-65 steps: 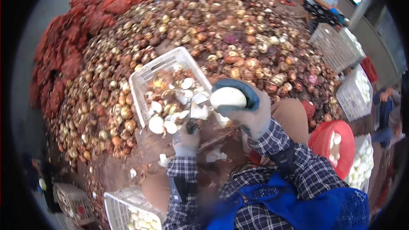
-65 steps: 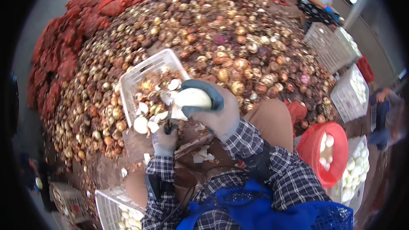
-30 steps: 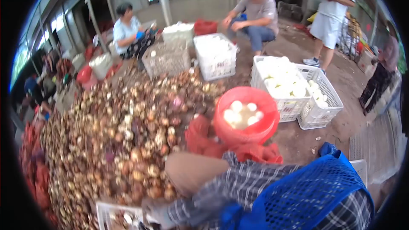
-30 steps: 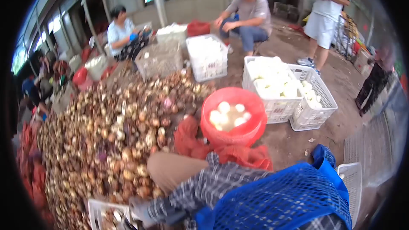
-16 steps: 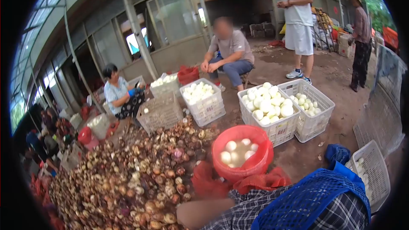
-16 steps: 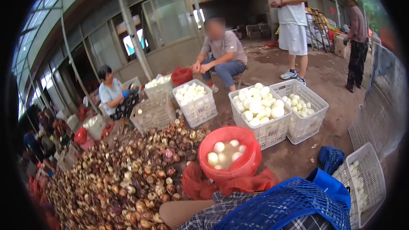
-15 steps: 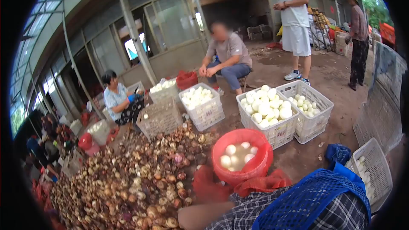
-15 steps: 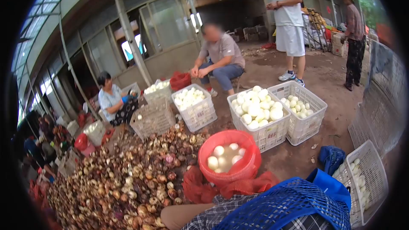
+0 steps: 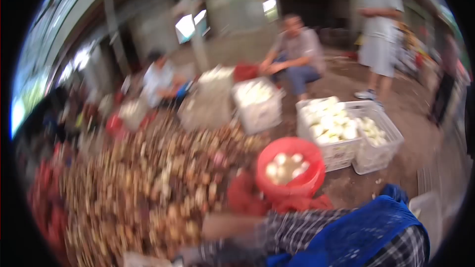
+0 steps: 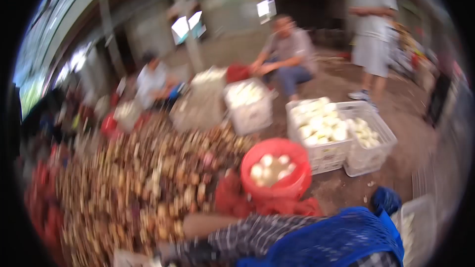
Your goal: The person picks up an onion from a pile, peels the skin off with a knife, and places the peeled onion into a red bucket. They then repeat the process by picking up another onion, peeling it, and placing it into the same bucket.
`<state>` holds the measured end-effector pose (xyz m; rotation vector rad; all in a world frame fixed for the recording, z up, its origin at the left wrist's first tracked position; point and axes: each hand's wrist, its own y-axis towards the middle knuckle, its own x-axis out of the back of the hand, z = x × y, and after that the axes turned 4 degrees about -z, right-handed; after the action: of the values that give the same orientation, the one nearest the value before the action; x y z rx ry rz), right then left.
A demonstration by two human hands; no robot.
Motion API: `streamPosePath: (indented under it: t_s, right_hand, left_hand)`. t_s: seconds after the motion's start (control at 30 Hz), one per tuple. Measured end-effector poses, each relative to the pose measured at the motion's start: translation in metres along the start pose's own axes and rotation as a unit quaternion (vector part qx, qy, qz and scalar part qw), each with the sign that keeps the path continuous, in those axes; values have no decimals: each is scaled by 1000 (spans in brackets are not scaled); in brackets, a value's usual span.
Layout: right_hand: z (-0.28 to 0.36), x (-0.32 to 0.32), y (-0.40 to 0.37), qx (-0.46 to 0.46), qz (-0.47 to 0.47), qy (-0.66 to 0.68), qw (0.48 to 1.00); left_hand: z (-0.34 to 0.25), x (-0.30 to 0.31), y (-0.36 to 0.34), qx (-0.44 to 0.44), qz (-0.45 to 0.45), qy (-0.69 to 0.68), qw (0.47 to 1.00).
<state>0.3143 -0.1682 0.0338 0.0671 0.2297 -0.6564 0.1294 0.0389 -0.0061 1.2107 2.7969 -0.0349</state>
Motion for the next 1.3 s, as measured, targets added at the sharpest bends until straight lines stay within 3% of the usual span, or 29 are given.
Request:
streamPosePath:
  t_s: [0.1, 0.13, 0.17, 0.2, 0.23, 0.27, 0.33, 0.37, 0.4, 0.47, 0.53, 0.6, 0.63, 0.67, 0.73, 0.77, 0.8, 0.83, 0.9, 0.93, 0.97, 1.0, 1.1, 1.23, 1.3]
  right_hand:
    - [-22, -87, 26, -85, 132, 169, 973]
    - [-14, -95, 31, -102, 153, 208, 961]
    - [-4, -98, 28, -109, 175, 250, 946]
    - [7, -100, 27, -119, 196, 291, 929]
    - [20, -103, 28, -123, 215, 289, 925]
    - [25, -104, 35, -119, 196, 204, 952]
    - [44, -115, 34, -76, 216, 140, 963]
    - [50, -118, 35, -49, 230, 104, 966]
    - [49, -122, 40, -17, 256, 65, 964]
    - [49, -130, 50, 52, 305, -5, 951]
    - [57, -140, 52, 141, 340, -100, 925]
    - [72, -151, 50, 250, 345, -222, 877]
    - [66, -153, 55, 310, 314, -318, 839]
    - [59, -155, 57, 302, 288, -319, 851]
    - [45, -158, 61, 284, 236, -319, 873]
    - [29, -160, 54, 147, 234, -168, 946]
    - [13, -162, 51, 4, 219, -8, 976]
    - [0, -167, 52, 0, 230, -2, 973]
    - [-13, -182, 38, 91, 153, -87, 980]
    - [-16, -188, 35, 136, 114, -128, 976]
    - [-20, -187, 39, 177, 111, -112, 971]
    - [-19, -184, 43, 145, 136, -71, 977]
    - [-9, -169, 45, 82, 173, 19, 981]
    - [-10, -161, 51, 187, 174, -96, 962]
    - [-9, -159, 52, 232, 169, -138, 948]
  left_hand:
    - [20, 59, -9, 3, -132, -133, 982]
    - [34, 83, -1, 44, -224, -28, 973]
    - [33, 91, -1, -27, -277, 105, 955]
    - [-11, 75, -16, 42, -291, 70, 953]
    - [-17, 76, -14, -66, -325, 304, 893]
    - [-20, 79, -13, -164, -320, 522, 773]
    - [-27, 60, -20, -176, -304, 351, 868]
    - [-35, 54, -27, -65, -237, 206, 947]
    - [-40, 49, -33, 44, -158, 48, 985]
    - [21, 44, -29, -38, -98, -270, 957]
    - [-45, 6, -39, 101, -189, -409, 887]
    - [-59, 5, -41, 122, -159, -457, 866]
    - [-42, 17, -40, 78, -88, -439, 891]
    - [-29, 27, -39, 34, -15, -415, 909]
    - [-39, 27, -38, 11, -126, -391, 912]
    - [-34, 31, -38, -42, -175, -320, 930]
    - [-27, 33, -39, -94, -219, -246, 939]
    - [-24, 33, -39, -111, -245, -211, 940]
    - [-18, 27, -45, -132, -292, -134, 938]
    - [-37, 16, -53, -141, -280, -189, 931]
    - [-28, 20, -54, -162, -276, -128, 939]
    - [-28, 24, -54, -183, -272, -69, 942]
    - [-47, 38, -59, -128, -190, 1, 973]
    - [-51, 42, -59, -322, -202, 286, 879]
    - [-55, 37, -57, -342, -204, 310, 863]
